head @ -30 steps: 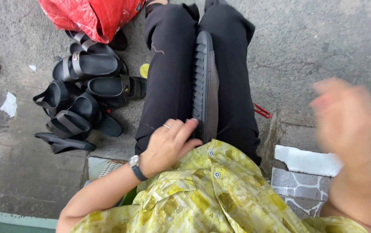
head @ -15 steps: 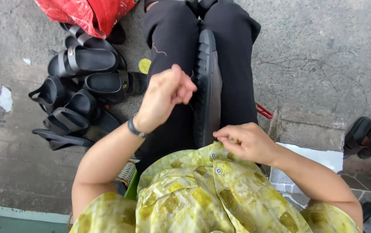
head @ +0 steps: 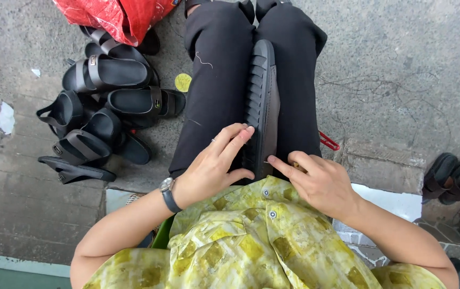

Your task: Hand-stitching a rubber sole onto a shoe using a needle and thread while sitting on the ground.

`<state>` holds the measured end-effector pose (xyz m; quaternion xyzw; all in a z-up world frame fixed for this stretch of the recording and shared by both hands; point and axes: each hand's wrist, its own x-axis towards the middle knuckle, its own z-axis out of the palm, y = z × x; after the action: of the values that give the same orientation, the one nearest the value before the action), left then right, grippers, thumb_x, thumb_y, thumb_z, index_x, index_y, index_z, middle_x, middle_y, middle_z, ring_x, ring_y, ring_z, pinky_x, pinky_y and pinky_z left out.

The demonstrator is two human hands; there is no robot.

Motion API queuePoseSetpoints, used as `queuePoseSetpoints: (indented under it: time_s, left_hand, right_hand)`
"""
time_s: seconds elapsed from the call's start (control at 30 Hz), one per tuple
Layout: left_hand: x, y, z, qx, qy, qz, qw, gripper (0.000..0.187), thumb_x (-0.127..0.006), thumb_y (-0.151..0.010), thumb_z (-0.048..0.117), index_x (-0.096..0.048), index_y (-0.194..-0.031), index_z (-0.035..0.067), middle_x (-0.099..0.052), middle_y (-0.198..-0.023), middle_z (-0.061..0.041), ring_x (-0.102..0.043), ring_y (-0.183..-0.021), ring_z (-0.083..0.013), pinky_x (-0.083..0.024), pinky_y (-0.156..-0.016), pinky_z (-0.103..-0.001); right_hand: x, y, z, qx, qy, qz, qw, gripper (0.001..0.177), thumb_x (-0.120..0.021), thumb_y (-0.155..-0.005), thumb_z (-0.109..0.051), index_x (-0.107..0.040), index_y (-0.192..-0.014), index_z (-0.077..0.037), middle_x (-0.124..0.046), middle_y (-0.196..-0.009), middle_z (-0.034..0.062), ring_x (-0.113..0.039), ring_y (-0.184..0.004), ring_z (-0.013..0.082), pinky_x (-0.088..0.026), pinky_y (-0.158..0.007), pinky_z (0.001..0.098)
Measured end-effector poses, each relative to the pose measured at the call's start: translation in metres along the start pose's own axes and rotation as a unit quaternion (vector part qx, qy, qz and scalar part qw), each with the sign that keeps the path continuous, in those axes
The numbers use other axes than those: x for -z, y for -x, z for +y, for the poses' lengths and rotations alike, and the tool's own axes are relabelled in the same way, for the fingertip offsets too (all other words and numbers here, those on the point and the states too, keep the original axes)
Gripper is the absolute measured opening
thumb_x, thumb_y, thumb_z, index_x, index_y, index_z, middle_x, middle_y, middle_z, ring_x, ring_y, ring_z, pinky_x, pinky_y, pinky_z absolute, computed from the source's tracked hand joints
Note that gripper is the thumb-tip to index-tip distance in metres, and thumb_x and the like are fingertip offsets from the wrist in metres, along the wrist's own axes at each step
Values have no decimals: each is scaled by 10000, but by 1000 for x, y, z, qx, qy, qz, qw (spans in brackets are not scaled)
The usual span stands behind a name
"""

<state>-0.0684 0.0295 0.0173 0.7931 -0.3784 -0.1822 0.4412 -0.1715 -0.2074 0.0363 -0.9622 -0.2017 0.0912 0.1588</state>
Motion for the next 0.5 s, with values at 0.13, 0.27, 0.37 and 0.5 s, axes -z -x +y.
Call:
queuePoseSetpoints:
  time_s: [0.13, 0.27, 0.37, 0.5]
  left_hand:
    - [-10, 2, -3, -1, 8, 8, 1000, 817, -833, -705, 258, -439, -1350, -51, -478, -1244, -212, -593, -1085, -359, -535, -873, -412]
    - [-11, 0, -5, -2, 38, 25, 999, 812, -839, -688, 250, -461, -1344, -44, -501, -1222, -212, -606, -1058, -355, -543, -862, -410]
    - [-21, 0, -14, -11, 52, 47, 998, 819, -843, -668, 272, -481, -1336, -34, -518, -1218, -204, -602, -1068, -344, -541, -879, -398]
    - [-18, 1, -12, -40, -14, 58, 997, 789, -822, -685, 302, -497, -1323, -31, -517, -1210, -196, -617, -1022, -323, -594, -730, -370]
  right_hand:
    - [-2, 5, -1, 5, 42, -17, 999, 486, -406, -915, -162, -479, -1385, -262, -487, -935, -19, -591, -682, 140, -532, -541, 264]
    - [-6, 4, -6, 21, 80, -22, 996, 515, -435, -859, -138, -495, -1362, -231, -481, -916, -4, -579, -654, 131, -519, -510, 240]
    - [-34, -1, -10, 21, 56, 14, 998, 452, -442, -840, -120, -516, -1284, -154, -466, -905, 13, -594, -652, 161, -514, -490, 267]
    - [-53, -4, -12, -10, -45, 76, 996, 301, -485, -911, -140, -538, -1204, -98, -473, -855, 8, -633, -652, 243, -503, -443, 314]
